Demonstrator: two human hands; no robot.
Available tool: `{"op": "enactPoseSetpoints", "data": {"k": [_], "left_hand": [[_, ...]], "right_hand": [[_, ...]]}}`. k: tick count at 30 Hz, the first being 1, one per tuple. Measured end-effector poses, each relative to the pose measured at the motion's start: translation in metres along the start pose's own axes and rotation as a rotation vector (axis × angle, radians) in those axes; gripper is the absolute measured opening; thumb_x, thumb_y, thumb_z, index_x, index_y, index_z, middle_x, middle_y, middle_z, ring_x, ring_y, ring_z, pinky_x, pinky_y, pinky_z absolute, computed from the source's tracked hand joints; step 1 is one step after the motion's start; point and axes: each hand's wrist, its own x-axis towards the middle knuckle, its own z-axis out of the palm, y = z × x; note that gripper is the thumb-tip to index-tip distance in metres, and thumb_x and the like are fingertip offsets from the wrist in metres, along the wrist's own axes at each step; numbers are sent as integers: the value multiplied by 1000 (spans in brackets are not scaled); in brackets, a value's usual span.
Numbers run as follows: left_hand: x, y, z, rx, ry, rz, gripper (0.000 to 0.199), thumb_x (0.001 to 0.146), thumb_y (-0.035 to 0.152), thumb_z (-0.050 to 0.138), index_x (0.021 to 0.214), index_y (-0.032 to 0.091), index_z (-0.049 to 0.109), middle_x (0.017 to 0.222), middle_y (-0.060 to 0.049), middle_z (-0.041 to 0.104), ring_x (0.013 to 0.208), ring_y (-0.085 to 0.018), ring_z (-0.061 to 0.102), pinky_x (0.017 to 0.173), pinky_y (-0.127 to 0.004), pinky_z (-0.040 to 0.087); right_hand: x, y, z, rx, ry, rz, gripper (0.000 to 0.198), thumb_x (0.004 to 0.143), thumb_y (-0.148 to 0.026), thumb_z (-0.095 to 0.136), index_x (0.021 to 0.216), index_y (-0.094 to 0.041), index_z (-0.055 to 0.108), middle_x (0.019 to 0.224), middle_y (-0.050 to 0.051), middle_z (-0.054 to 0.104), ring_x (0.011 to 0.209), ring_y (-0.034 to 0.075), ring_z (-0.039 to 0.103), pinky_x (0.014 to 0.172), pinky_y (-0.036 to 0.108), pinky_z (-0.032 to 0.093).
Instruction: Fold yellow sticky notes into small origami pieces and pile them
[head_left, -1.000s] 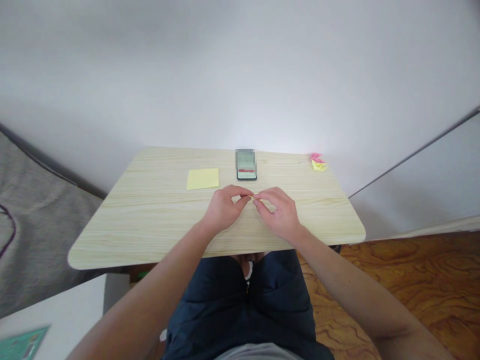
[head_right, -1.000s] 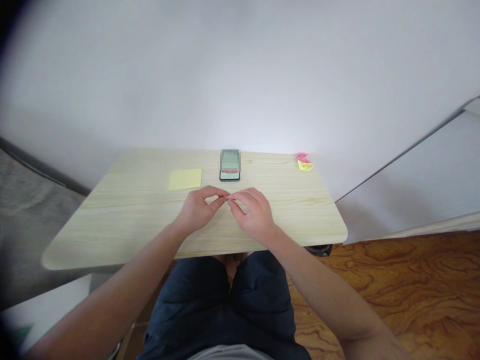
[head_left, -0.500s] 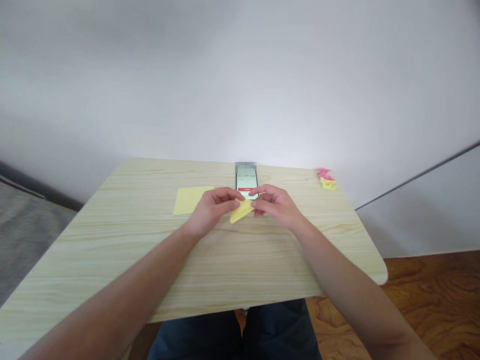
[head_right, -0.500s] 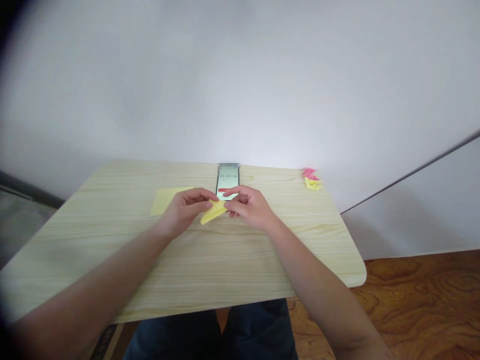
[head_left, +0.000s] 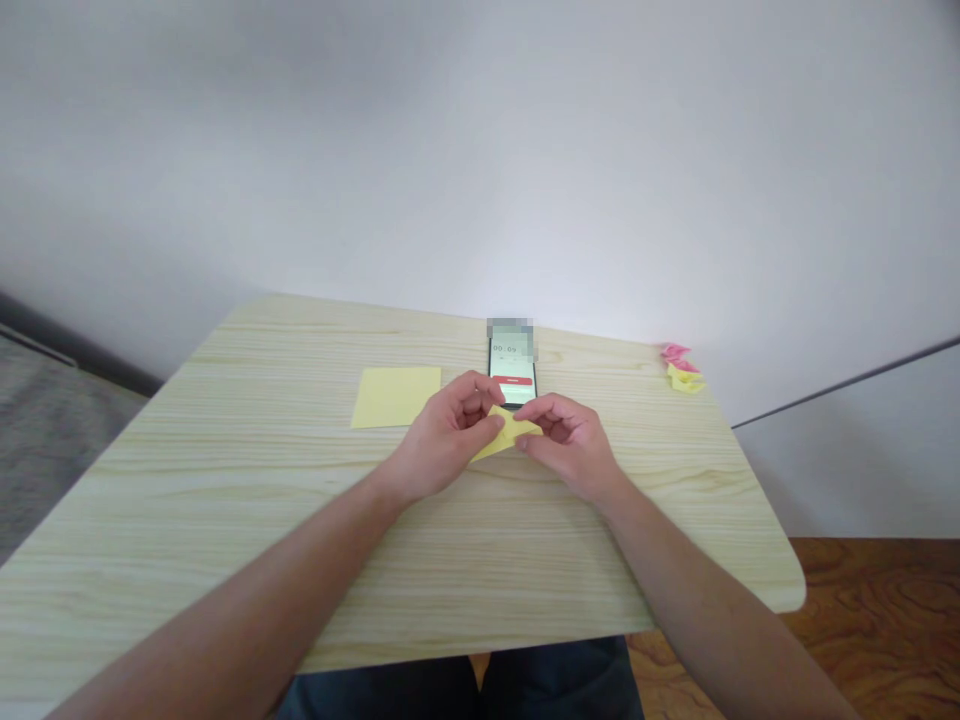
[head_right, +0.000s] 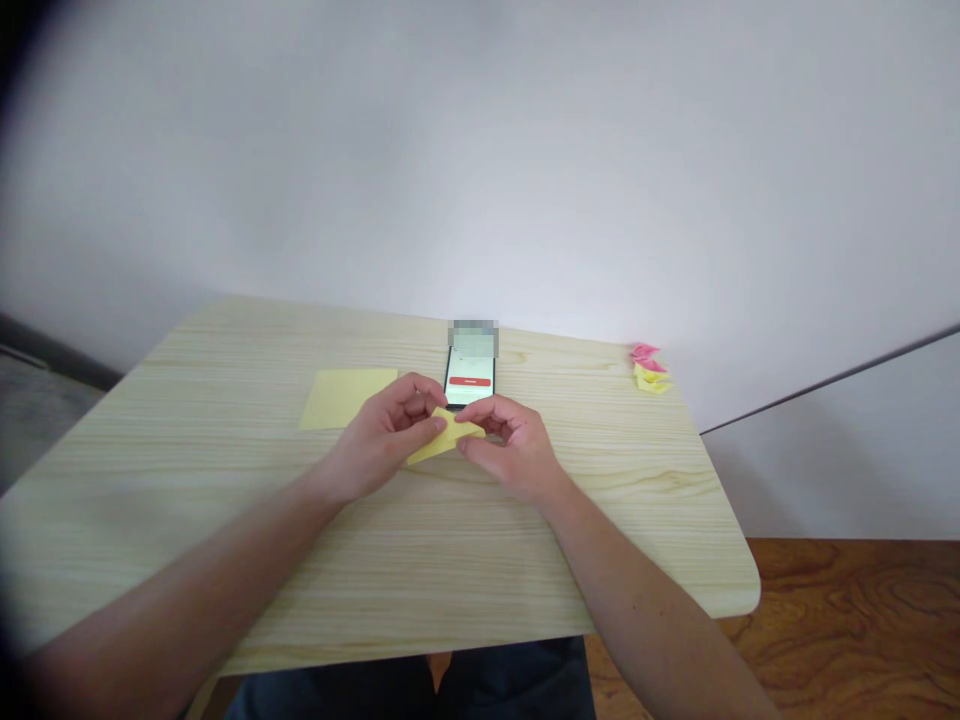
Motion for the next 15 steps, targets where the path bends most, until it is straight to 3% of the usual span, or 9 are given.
{"op": "enactPoseSetpoints", "data": {"k": [6, 15], "left_hand": [[2, -2, -2, -15, -43, 2, 13, 92, 25, 65, 98, 20, 54, 80, 4, 53, 67, -9, 43, 60, -23, 32], [3, 1, -1, -31, -57, -27, 15, 91, 30, 67, 93, 18, 57, 79, 2, 52, 67, -9, 43, 59, -23, 31]], "right_hand": [[-2, 2, -4, -37, -79, -75, 31, 75, -19, 84, 104, -25, 75, 102, 2, 75, 98, 18, 69, 91, 34, 54], [-3, 0, -6, -108, -70, -92, 28, 78, -29, 85, 105, -27, 77, 104, 4, 77, 97, 20, 71, 90, 36, 55]]}}
